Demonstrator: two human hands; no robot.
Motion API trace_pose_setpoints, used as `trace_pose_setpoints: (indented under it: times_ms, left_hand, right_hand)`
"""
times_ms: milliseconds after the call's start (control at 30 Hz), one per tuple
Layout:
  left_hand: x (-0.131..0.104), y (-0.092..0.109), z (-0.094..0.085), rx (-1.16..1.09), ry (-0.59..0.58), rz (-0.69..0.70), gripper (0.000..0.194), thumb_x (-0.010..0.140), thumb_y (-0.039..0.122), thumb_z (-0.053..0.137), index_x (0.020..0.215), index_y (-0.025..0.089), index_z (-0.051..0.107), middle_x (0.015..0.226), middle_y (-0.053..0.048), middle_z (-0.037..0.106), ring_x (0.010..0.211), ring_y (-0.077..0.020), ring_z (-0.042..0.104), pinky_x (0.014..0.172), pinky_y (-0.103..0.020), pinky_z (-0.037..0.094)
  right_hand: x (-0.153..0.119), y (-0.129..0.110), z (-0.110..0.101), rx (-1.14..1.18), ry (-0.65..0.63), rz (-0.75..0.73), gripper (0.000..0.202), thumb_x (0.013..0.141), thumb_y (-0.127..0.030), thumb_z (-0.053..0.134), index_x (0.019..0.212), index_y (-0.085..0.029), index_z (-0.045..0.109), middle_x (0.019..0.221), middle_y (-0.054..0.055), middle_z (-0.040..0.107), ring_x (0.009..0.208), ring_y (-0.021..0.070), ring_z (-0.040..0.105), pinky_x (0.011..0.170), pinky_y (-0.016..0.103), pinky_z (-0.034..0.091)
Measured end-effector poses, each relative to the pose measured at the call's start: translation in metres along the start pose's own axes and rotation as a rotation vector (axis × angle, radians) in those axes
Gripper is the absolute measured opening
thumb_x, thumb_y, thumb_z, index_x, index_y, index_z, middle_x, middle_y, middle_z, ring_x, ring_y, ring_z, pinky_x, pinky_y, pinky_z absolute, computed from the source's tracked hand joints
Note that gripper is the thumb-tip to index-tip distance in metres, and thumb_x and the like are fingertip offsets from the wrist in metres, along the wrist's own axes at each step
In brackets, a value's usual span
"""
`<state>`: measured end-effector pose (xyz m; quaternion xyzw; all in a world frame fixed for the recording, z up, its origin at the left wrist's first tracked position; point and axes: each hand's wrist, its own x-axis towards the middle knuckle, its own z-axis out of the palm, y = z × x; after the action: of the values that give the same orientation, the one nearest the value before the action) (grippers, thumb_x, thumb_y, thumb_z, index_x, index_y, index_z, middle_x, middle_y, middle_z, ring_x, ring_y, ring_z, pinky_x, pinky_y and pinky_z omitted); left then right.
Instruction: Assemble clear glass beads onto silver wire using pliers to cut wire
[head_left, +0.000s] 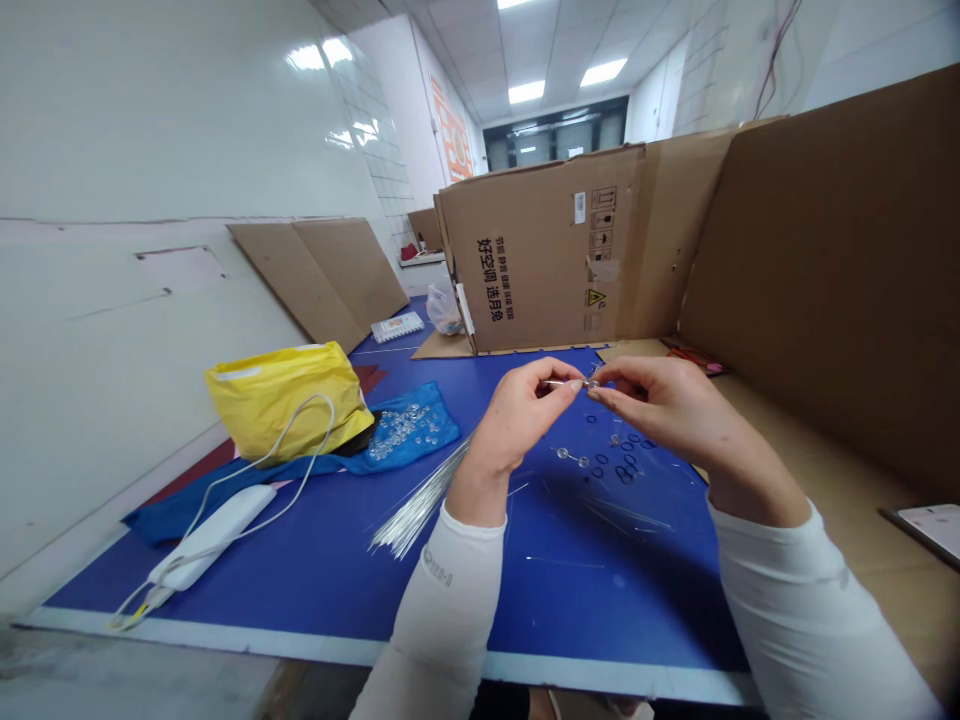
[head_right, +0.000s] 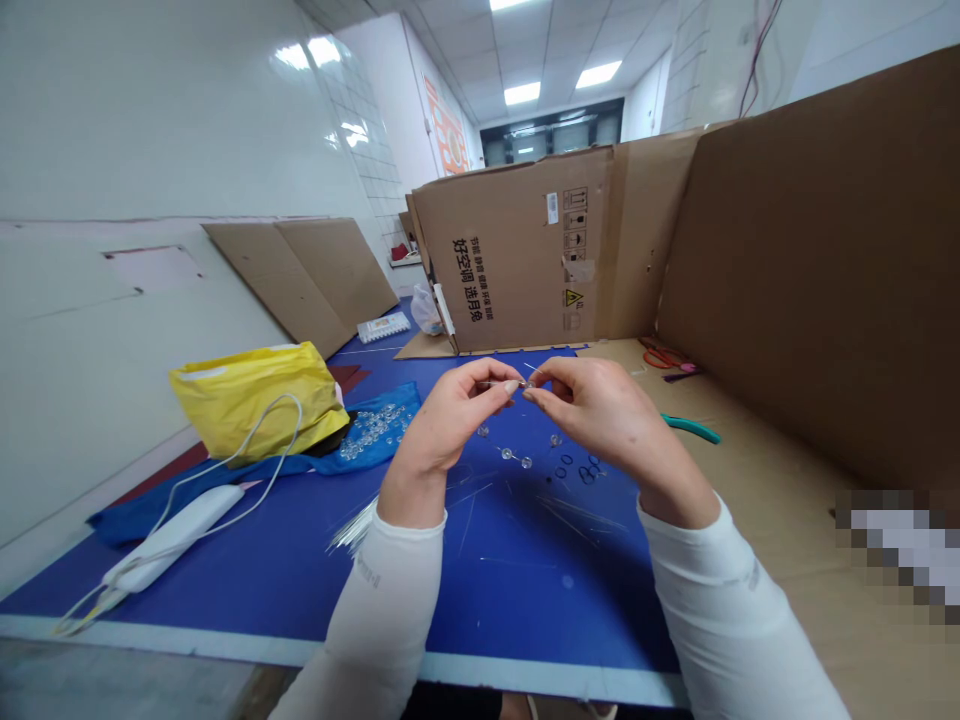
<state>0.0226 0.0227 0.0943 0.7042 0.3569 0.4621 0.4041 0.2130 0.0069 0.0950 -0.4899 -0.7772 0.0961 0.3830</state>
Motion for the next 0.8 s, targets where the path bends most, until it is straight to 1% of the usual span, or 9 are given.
trace_pose_setpoints:
  times_ms: [133,233,300,400,500,567,700,733,800]
  left_hand:
    - [0.0011,-0.0021,-0.0003,-0.014,0.005,0.011,0.018,0.084,0.029,0.067,0.095,0.015,0.072,0.088,-0.005,0.07,0.077,-0.0125,0.059,0.074,-0.027,0.047]
    - [0.0019,-0.0035,-0.0007,0.004,0.01,-0.003,0.02,0.085,0.029,0.065,0.097,0.016,0.074,0.087,-0.004,0.069,0.074,-0.0121,0.058,0.069,-0.026,0.045]
    - [0.0022,-0.0031,-0.0007,0.013,0.008,-0.007,0.021,0.087,0.029,0.061,0.097,0.016,0.074,0.08,-0.003,0.066,0.069,-0.0113,0.055,0.065,-0.026,0.043]
    - [0.0025,-0.0013,-0.0009,0.02,0.005,-0.009,0.022,0.089,0.028,0.057,0.094,0.016,0.074,0.069,0.0,0.059,0.064,-0.0105,0.05,0.062,-0.025,0.04]
    - [0.0024,-0.0012,-0.0016,0.026,0.0,0.002,0.023,0.089,0.028,0.056,0.094,0.015,0.075,0.067,0.001,0.058,0.065,-0.0107,0.051,0.063,-0.026,0.04]
    - [0.0021,-0.0024,-0.002,0.028,-0.007,0.009,0.023,0.09,0.029,0.057,0.095,0.016,0.075,0.07,-0.001,0.061,0.067,-0.0111,0.053,0.064,-0.026,0.042]
    - [0.0017,-0.0041,-0.0019,-0.022,-0.027,0.034,0.019,0.085,0.028,0.065,0.096,0.016,0.074,0.09,-0.005,0.071,0.078,-0.0127,0.061,0.074,-0.028,0.047]
    - [0.0016,-0.0039,-0.0017,-0.046,-0.031,0.032,0.018,0.084,0.028,0.067,0.096,0.016,0.074,0.092,-0.006,0.072,0.08,-0.0131,0.062,0.075,-0.028,0.047]
    - [0.0017,-0.0032,-0.0014,-0.096,-0.036,0.012,0.018,0.08,0.028,0.071,0.093,0.015,0.074,0.09,-0.006,0.072,0.081,-0.0132,0.062,0.076,-0.028,0.048]
  right_hand:
    - [-0.001,-0.0016,0.0019,-0.021,0.048,-0.004,0.026,0.09,-0.046,0.062,0.085,-0.023,0.073,0.064,-0.001,0.062,0.055,0.0127,0.049,0.052,0.027,0.031]
    - [-0.0022,-0.0024,0.0013,-0.029,0.065,-0.011,0.031,0.091,-0.049,0.061,0.079,-0.023,0.07,0.062,0.0,0.062,0.054,0.0127,0.049,0.051,0.028,0.03]
    - [-0.0029,-0.0031,0.0006,-0.04,0.067,-0.014,0.032,0.092,-0.049,0.059,0.079,-0.023,0.07,0.062,0.0,0.063,0.053,0.0128,0.048,0.051,0.028,0.029]
    - [-0.0038,-0.004,-0.0005,-0.07,0.024,-0.043,0.028,0.094,-0.045,0.056,0.084,-0.022,0.07,0.066,0.001,0.065,0.055,0.0134,0.049,0.053,0.028,0.031]
    - [-0.0039,-0.0046,-0.0013,-0.101,-0.03,-0.088,0.027,0.096,-0.041,0.053,0.086,-0.021,0.069,0.068,0.002,0.065,0.057,0.0141,0.051,0.055,0.028,0.033]
    - [-0.0036,-0.005,-0.0016,-0.103,-0.041,-0.093,0.028,0.096,-0.041,0.053,0.087,-0.021,0.069,0.069,0.002,0.066,0.057,0.0144,0.052,0.055,0.028,0.033]
    - [-0.0029,-0.005,-0.0016,-0.077,-0.027,-0.053,0.029,0.096,-0.043,0.053,0.087,-0.021,0.07,0.07,0.002,0.067,0.057,0.014,0.052,0.054,0.028,0.033]
    - [-0.0027,-0.0047,-0.0015,-0.072,-0.027,-0.041,0.03,0.095,-0.045,0.053,0.086,-0.021,0.07,0.069,0.002,0.066,0.057,0.0139,0.052,0.053,0.028,0.033]
    - [-0.0025,-0.0041,-0.0015,-0.049,-0.041,-0.027,0.03,0.093,-0.047,0.056,0.086,-0.022,0.07,0.065,0.0,0.063,0.056,0.0137,0.051,0.052,0.028,0.032]
